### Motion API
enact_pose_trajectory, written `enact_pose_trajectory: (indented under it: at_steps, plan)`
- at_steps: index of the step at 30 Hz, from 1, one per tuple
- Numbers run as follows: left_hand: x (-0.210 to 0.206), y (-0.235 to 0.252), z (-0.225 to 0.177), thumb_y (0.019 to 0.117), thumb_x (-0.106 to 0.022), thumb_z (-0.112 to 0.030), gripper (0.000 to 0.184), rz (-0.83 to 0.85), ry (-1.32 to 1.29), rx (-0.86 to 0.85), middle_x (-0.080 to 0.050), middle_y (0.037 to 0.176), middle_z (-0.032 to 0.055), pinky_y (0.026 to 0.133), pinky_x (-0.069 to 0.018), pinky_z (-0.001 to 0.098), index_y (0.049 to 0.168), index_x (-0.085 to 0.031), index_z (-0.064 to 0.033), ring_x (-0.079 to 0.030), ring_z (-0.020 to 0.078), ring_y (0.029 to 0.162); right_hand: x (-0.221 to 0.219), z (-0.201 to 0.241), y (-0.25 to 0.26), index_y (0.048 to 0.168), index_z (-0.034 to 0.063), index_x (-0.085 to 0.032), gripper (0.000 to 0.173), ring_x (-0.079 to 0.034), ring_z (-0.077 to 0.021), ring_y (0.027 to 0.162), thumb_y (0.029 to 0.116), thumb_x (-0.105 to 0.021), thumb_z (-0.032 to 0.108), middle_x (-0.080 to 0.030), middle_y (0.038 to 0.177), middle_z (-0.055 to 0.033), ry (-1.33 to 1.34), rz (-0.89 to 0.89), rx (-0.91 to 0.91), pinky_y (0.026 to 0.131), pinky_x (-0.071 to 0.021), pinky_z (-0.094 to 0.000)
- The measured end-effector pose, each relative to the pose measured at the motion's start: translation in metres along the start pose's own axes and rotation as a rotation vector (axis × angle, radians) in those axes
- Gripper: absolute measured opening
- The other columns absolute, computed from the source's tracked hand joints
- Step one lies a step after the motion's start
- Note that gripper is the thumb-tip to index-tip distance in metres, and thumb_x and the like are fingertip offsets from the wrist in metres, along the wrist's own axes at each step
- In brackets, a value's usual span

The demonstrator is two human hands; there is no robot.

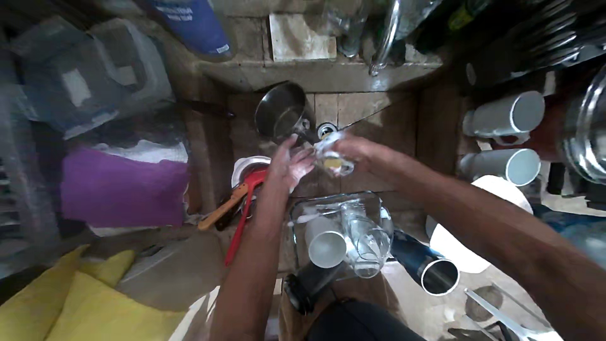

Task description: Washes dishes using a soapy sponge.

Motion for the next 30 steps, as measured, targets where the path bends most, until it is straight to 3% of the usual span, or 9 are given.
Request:
enact_pose_trajectory:
  at_steps: [4, 7, 12, 16, 20, 22, 26, 28, 30]
  plan:
    - [-0.019, 0.008, -0.013, 0.0997, -0.060, -0.019, 0.025, -0.040, 0.128, -0.076, -0.064, 0.094, 0.0066, 0.064, -0.0557, 0.0328, 0.121, -0.058, -0.0062, -0.062, 0.0145, 0.075, -0.032, 0.016, -0.011, 0.111, 0.0009, -0.065, 0.025, -0.062, -0.0205, 0.068, 0.1025, -0.059, 0.023, -0.065, 0.089, -0.0130, -0.297, -0.077, 0.131, 0.062, -0.0550, -0.0405]
    - [-0.013, 0.002, -0.023, 0.1013, -0.053, -0.012, 0.003, -0.062, 0.221, -0.098, -0.051, 0.072, -0.0013, 0.051, -0.0482, 0.0237, 0.100, -0.055, -0.0093, -0.050, 0.0074, 0.055, -0.049, 0.034, -0.047, 0.112, 0.0016, -0.065, 0.028, -0.066, -0.0236, 0.072, 0.1049, -0.058, 0.028, -0.066, 0.092, -0.0153, -0.536, -0.044, 0.187, 0.065, -0.0569, -0.0437]
    - [0.009, -0.020, -0.025, 0.1077, -0.049, -0.022, 0.016, 0.004, 0.355, -0.016, -0.039, 0.061, -0.0066, 0.039, -0.0348, 0.0160, 0.095, -0.051, -0.0126, -0.035, 0.0018, 0.042, 0.007, 0.053, -0.070, 0.137, 0.0043, -0.058, 0.050, -0.069, -0.0279, 0.106, 0.0951, -0.072, 0.027, -0.070, 0.117, -0.0177, -0.573, -0.347, 0.454, 0.095, -0.0546, -0.0508]
    - [-0.004, -0.051, -0.009, 0.1093, -0.043, -0.026, 0.024, 0.170, 0.284, 0.055, -0.037, 0.057, -0.0080, 0.035, -0.0317, 0.0148, 0.088, -0.048, -0.0158, -0.032, 0.0009, 0.039, 0.023, 0.063, -0.027, 0.144, 0.0065, -0.053, 0.076, -0.064, -0.0315, 0.118, 0.0863, -0.076, 0.051, -0.063, 0.132, -0.0180, -0.572, -0.650, 0.567, 0.099, -0.0536, -0.0534]
    - [-0.029, -0.073, 0.005, 0.1046, -0.037, -0.015, 0.025, 0.310, 0.089, 0.089, -0.039, 0.055, -0.0082, 0.035, -0.0312, 0.0109, 0.081, -0.047, -0.0157, -0.035, -0.0017, 0.038, -0.006, 0.068, -0.019, 0.148, 0.0041, -0.051, 0.085, -0.048, -0.0352, 0.140, 0.0943, -0.050, 0.070, -0.048, 0.153, -0.0205, -0.636, -0.743, 0.645, 0.110, -0.0442, -0.0548]
    - [-0.038, -0.085, 0.008, 0.1031, -0.041, -0.013, 0.023, 0.319, 0.137, 0.024, -0.038, 0.056, -0.0084, 0.036, -0.0315, 0.0117, 0.082, -0.049, -0.0154, -0.034, -0.0011, 0.039, -0.001, 0.073, -0.027, 0.135, -0.0013, -0.060, 0.063, -0.052, -0.0387, 0.135, 0.1025, -0.047, 0.051, -0.056, 0.141, -0.0251, -0.609, -0.825, 0.727, 0.109, -0.0443, -0.0553]
    - [-0.019, -0.099, 0.008, 0.1052, -0.048, -0.017, 0.009, 0.222, 0.428, -0.040, -0.041, 0.059, -0.0056, 0.037, -0.0338, 0.0162, 0.098, -0.051, -0.0126, -0.035, 0.0025, 0.041, 0.049, 0.095, -0.012, 0.144, -0.0034, -0.052, 0.048, -0.059, -0.0313, 0.127, 0.1110, -0.036, 0.028, -0.061, 0.135, -0.0248, -0.221, -0.600, 0.650, 0.109, -0.0462, -0.0484]
    - [0.001, -0.108, 0.006, 0.1073, -0.048, -0.015, 0.007, 0.164, 0.624, -0.007, -0.043, 0.063, -0.0025, 0.037, -0.0358, 0.0185, 0.113, -0.049, -0.0107, -0.037, 0.0047, 0.042, 0.064, 0.096, 0.000, 0.141, 0.0049, -0.055, 0.044, -0.063, -0.0162, 0.109, 0.1134, -0.032, 0.031, -0.065, 0.125, -0.0124, 0.024, -0.414, 0.509, 0.096, -0.0519, -0.0347]
    - [0.018, -0.115, 0.000, 0.1060, -0.052, -0.011, 0.017, 0.116, 0.834, 0.010, -0.043, 0.063, -0.0001, 0.038, -0.0379, 0.0217, 0.122, -0.048, -0.0085, -0.040, 0.0078, 0.042, 0.067, 0.089, 0.009, 0.125, 0.0107, -0.056, 0.039, -0.057, -0.0079, 0.077, 0.1130, -0.031, 0.038, -0.058, 0.094, -0.0015, 0.229, -0.288, 0.340, 0.068, -0.0509, -0.0258]
Point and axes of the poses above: each hand's wrist, its own y-axis towards the middle knuckle, its own x-axis out of the back of the hand, z = x × y, the point moved 10 cm from there along y, towards the middle knuckle
